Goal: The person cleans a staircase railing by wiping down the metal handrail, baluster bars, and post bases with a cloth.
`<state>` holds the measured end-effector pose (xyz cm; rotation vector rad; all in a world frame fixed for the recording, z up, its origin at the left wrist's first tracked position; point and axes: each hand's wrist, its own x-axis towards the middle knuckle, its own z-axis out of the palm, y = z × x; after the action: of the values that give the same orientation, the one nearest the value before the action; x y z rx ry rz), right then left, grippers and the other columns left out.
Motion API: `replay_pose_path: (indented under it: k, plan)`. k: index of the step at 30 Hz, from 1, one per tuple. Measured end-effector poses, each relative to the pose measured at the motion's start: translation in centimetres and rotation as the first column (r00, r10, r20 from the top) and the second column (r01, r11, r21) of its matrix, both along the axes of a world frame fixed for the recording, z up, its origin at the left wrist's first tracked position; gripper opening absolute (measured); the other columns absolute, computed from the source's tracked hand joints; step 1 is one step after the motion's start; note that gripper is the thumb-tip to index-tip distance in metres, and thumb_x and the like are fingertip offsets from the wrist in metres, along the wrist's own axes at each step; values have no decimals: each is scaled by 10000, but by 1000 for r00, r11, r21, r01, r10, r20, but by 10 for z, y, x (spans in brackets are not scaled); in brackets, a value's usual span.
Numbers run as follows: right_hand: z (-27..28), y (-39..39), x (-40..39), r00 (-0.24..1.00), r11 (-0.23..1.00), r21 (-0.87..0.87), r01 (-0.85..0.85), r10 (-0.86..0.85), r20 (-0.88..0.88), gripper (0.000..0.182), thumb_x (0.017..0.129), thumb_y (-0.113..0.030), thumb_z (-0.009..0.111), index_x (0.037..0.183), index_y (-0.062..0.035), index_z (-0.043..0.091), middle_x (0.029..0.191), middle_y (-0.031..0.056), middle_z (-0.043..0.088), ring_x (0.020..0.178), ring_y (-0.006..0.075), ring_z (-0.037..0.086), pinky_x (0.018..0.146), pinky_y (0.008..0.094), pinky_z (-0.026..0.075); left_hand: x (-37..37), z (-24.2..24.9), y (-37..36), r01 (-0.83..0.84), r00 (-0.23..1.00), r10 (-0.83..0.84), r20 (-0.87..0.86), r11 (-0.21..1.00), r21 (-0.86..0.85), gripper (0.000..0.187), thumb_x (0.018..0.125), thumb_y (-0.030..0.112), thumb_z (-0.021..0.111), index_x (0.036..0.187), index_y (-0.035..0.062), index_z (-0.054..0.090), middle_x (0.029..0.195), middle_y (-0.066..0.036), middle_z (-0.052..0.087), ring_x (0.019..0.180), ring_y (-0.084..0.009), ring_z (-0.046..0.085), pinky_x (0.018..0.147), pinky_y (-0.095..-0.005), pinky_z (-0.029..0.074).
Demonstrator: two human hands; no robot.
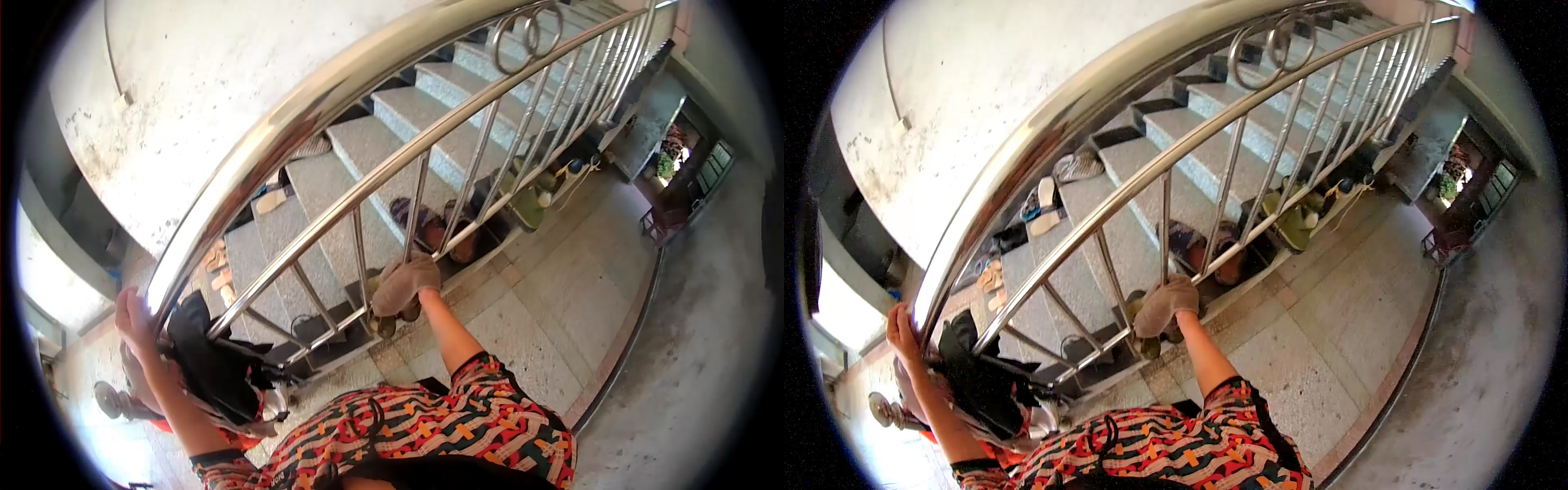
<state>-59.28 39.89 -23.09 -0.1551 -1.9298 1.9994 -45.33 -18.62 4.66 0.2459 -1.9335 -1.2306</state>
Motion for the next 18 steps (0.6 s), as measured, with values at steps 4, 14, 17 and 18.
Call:
replay_pose_path:
  k: [4, 14, 17, 18]
  plan:
    - [134, 19, 37, 979, 970, -177, 167, -142, 147, 288, 947, -171, 451, 1139, 13, 559, 1031, 147, 642, 925, 227, 630, 813, 300, 519, -2, -3, -5, -31, 1000, 30, -9, 994, -105, 241, 932, 205, 502, 1014, 13, 622, 713, 13, 529, 600, -56, 462, 507, -202, 366]
    - [389, 54, 6, 647, 393, 531, 751, -276, -711, 286, 817, -214, 575, 1039, -35, 550, 933, 180, 591, 889, 378, 570, 761, 409, 464, -14, -14, -6, -2, 986, 2, -164, 1000, -3, 172, 949, 165, 535, 993, 40, 646, 583, 82, 423, 454, -6, 306, 399, -189, 224]
    - [402, 60, -35, 762, 92, 775, 625, -285, -581, 272, 783, -165, 601, 1010, -27, 546, 934, 191, 588, 879, 363, 576, 746, 402, 468, -14, -21, -15, 29, 987, -30, -161, 1000, -12, 175, 954, 166, 530, 1007, 44, 643, 592, 84, 432, 454, -1, 301, 394, -189, 215]
    - [395, 65, -52, 772, 84, 779, 622, -236, -591, 242, 771, -152, 615, 963, -17, 552, 911, 195, 595, 874, 361, 581, 746, 397, 469, -15, -23, -17, 9, 985, -13, -175, 1000, -27, 178, 956, 168, 528, 1015, 43, 641, 596, 86, 431, 458, -1, 302, 397, -187, 213]
